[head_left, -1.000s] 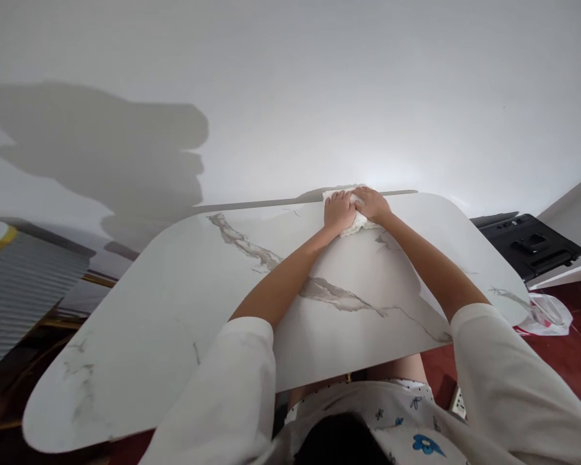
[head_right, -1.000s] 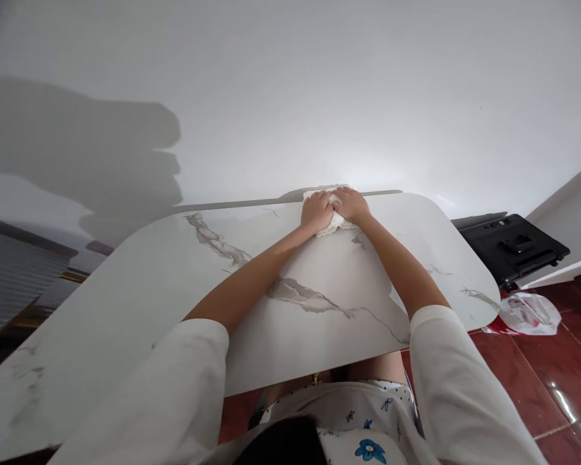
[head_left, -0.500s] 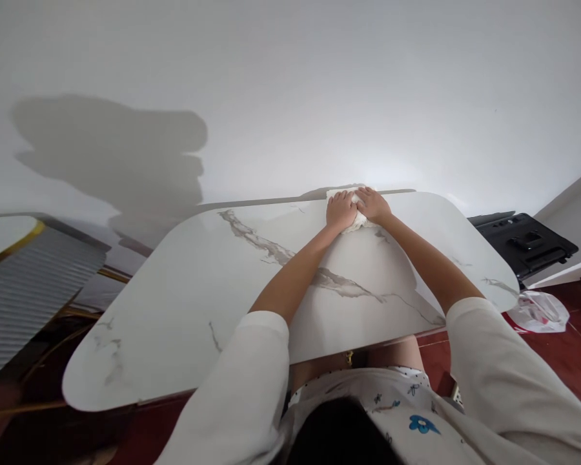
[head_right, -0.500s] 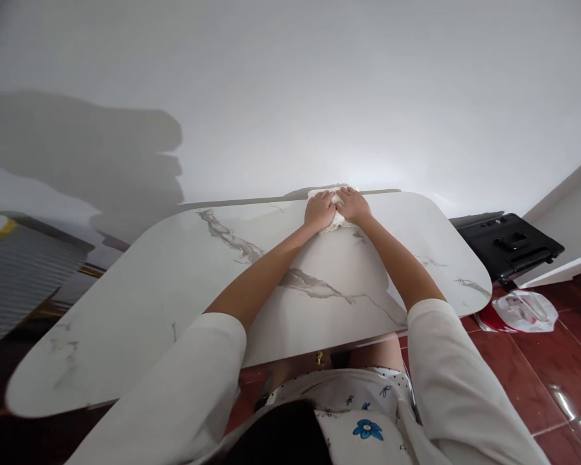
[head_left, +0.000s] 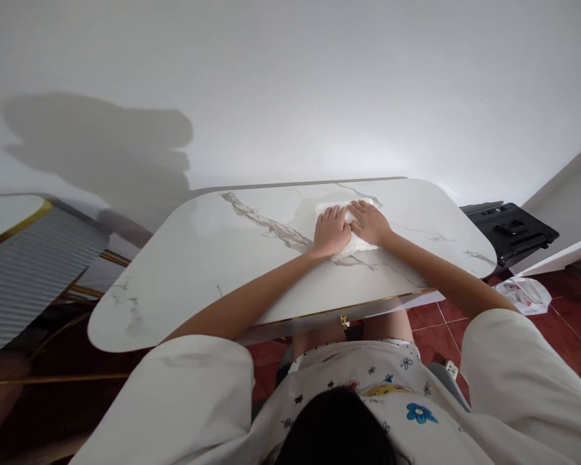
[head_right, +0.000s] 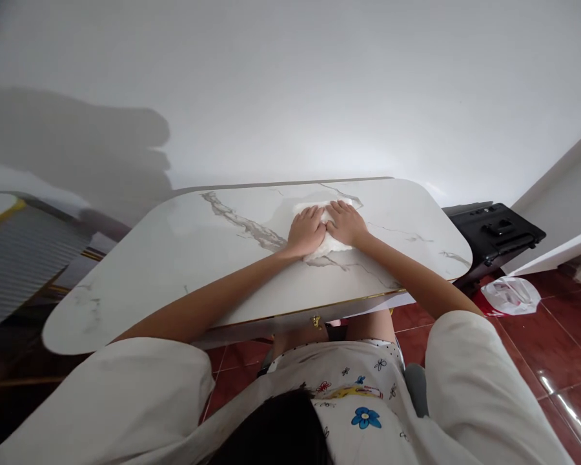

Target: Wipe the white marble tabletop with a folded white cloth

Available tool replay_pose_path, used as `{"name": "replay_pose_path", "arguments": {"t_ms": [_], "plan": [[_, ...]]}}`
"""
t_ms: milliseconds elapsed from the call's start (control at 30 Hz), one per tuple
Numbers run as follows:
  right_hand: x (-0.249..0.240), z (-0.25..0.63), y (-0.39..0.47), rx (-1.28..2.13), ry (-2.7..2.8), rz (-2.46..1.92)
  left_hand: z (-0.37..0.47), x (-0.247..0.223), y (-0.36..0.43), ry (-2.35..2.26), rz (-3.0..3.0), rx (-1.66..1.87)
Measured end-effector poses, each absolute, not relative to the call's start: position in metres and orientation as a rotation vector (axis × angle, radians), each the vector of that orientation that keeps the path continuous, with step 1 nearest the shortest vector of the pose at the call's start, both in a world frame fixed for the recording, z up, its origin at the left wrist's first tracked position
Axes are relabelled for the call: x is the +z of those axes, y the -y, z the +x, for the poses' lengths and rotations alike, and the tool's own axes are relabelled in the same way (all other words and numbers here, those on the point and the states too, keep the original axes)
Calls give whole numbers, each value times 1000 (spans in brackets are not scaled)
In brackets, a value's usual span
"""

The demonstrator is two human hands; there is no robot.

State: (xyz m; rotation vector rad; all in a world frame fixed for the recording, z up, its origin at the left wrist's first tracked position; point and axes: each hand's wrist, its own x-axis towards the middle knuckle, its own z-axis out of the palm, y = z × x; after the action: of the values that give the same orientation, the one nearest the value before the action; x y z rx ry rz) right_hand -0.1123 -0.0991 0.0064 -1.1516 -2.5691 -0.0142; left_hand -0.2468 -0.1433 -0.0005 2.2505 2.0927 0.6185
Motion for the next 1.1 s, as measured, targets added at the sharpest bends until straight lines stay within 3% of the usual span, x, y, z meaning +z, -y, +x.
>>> {"name": "replay_pose_path", "arguments": {"t_ms": [300, 500, 1100], "plan": [[3, -83, 179, -13, 2604, -1110, -230, 1, 221, -1968, 2073, 531], [3, -53, 183, 54, 2622, -1053, -208, 7, 234, -1889, 1996, 514], [5, -56, 33, 31, 2471, -1214, -193, 5, 83, -1903, 2036, 876]]}}
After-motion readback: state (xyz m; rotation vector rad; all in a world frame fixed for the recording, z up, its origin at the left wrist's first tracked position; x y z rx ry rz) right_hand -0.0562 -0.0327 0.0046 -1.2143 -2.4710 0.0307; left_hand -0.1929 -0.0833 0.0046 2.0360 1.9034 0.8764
